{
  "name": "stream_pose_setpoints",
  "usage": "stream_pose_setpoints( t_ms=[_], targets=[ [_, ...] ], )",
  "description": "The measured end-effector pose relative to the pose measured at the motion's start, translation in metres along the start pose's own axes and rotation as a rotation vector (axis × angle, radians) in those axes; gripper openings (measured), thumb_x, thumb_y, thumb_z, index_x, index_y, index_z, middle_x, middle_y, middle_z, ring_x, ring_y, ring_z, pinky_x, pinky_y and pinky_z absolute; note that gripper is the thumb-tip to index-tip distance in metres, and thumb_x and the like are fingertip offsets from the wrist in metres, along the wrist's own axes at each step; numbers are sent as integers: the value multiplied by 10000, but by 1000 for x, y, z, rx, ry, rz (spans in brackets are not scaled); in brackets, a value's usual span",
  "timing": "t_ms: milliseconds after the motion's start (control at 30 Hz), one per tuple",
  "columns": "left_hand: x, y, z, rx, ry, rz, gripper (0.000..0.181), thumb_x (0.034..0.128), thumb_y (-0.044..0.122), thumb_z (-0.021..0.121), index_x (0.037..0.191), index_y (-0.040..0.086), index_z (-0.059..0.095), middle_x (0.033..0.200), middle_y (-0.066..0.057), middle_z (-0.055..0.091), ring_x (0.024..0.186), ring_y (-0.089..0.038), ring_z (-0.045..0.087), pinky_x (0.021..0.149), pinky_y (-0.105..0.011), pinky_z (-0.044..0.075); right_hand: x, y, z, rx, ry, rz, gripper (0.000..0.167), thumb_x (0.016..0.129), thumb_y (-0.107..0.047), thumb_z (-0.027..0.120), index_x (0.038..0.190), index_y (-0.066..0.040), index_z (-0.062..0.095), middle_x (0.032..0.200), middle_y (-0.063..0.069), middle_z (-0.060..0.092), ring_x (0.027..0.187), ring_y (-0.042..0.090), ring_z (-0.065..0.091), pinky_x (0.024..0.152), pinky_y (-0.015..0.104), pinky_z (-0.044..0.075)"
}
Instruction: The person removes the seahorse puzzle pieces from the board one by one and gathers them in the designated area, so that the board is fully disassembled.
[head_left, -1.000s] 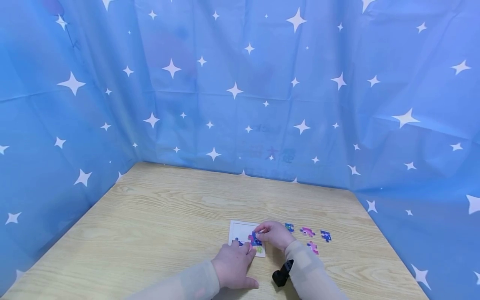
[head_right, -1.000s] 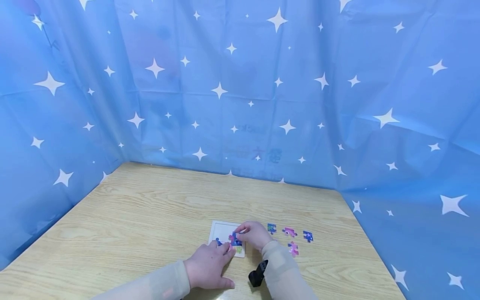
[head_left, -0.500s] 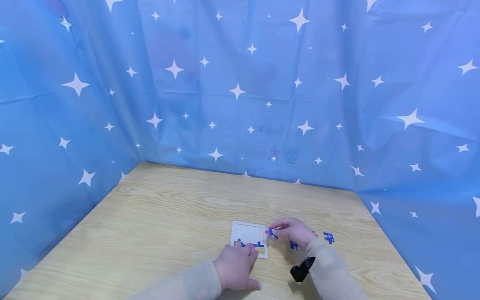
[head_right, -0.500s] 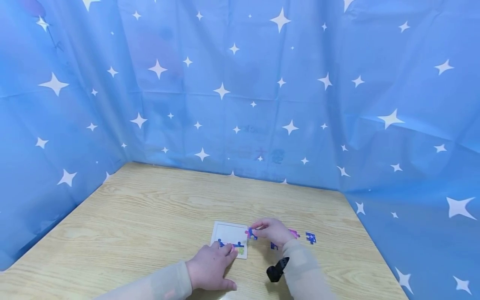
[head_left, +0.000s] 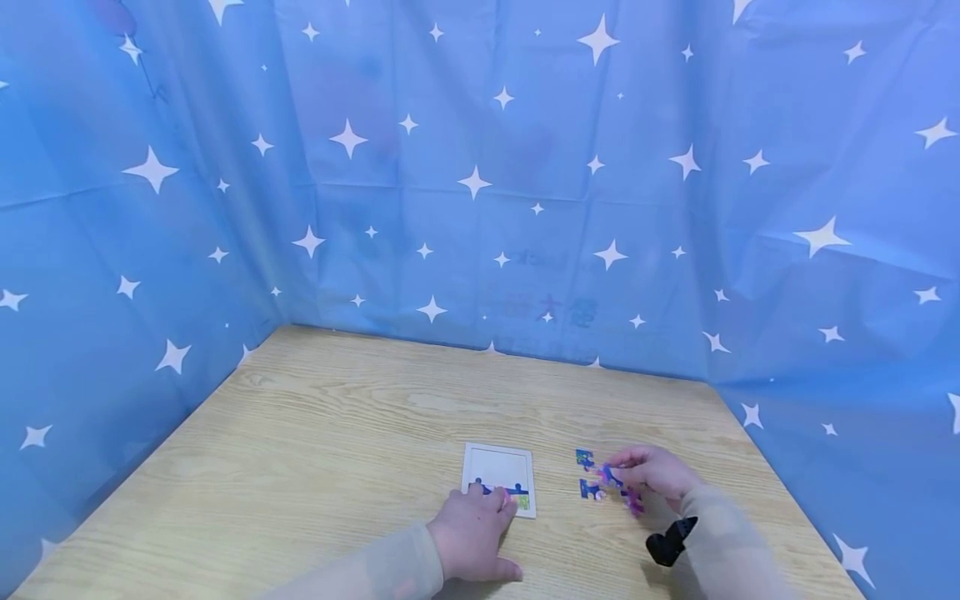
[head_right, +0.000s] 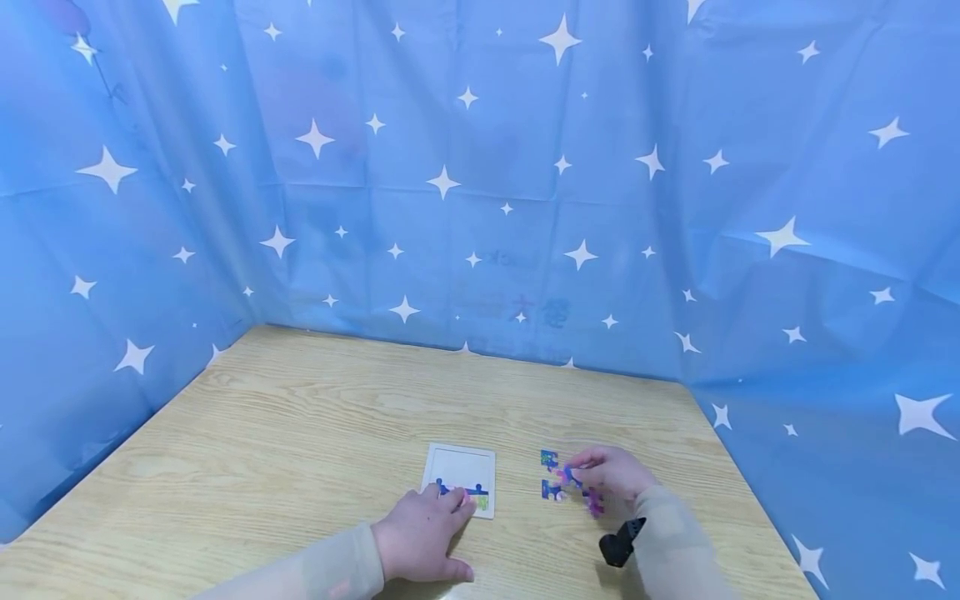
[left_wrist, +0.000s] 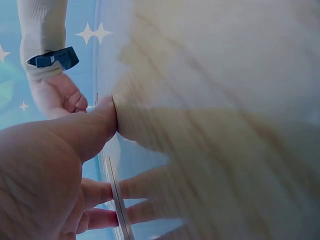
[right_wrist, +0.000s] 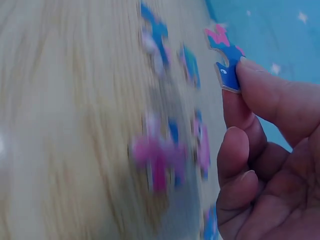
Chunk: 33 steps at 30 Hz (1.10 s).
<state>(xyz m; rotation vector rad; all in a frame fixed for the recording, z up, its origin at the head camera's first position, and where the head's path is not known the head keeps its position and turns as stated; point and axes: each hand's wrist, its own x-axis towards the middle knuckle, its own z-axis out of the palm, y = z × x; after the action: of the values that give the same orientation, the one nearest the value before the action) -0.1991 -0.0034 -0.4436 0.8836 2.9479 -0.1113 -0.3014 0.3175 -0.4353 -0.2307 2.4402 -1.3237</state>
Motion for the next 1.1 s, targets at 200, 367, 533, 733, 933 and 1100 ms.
stream_pose_setpoints(
  t_ms=[200,367,533,733,933,1100],
  targets=[
    [0,0,0,0,5,6,877,766,804,484,1437,239,468,1432,25,472,1200,-247,500,835,-394,486,-11,19,-21,-66,60,74,281,877,-160,692,1091,21,680,1052,74,617,916,188,548,788,342,463],
    [0,0,1,12,10,10,879,765,809,478,1436,240,470,1428,27,474,1183,-244,506,813,-379,489,-21,32,-37,-78,20,94,295,892,-170,678,1096,42,668,1036,82,600,882,197,542,764,346,467],
    [-1,0,1,20,18,12,878,767,808,475,1435,238,471,1425,23,477,1181,-244,507,807,-381,493,-27,42,-51,-106,-39,107,271,899,-191,671,1075,15,678,1020,65,614,870,185,531,750,333,450],
    [-2,0,-1,13,23,9,872,767,802,487,1429,235,479,1419,26,484,1179,-241,511,804,-376,491,-29,49,-53,-128,-1,157,219,881,-167,692,1025,-2,694,977,36,637,857,196,523,735,320,429],
    [-2,0,-1,17,22,8,875,767,805,481,1433,236,474,1425,26,479,1188,-244,506,814,-380,491,-28,47,-49,-183,76,200,214,867,-152,711,1023,-7,709,991,42,633,884,213,526,753,343,441],
    [-2,0,0,28,26,10,876,769,810,470,1433,238,473,1426,27,476,1178,-243,507,800,-376,491,-29,47,-48,-181,84,205,207,864,-143,713,1019,-6,702,981,33,638,878,207,533,739,335,446]
  ],
)
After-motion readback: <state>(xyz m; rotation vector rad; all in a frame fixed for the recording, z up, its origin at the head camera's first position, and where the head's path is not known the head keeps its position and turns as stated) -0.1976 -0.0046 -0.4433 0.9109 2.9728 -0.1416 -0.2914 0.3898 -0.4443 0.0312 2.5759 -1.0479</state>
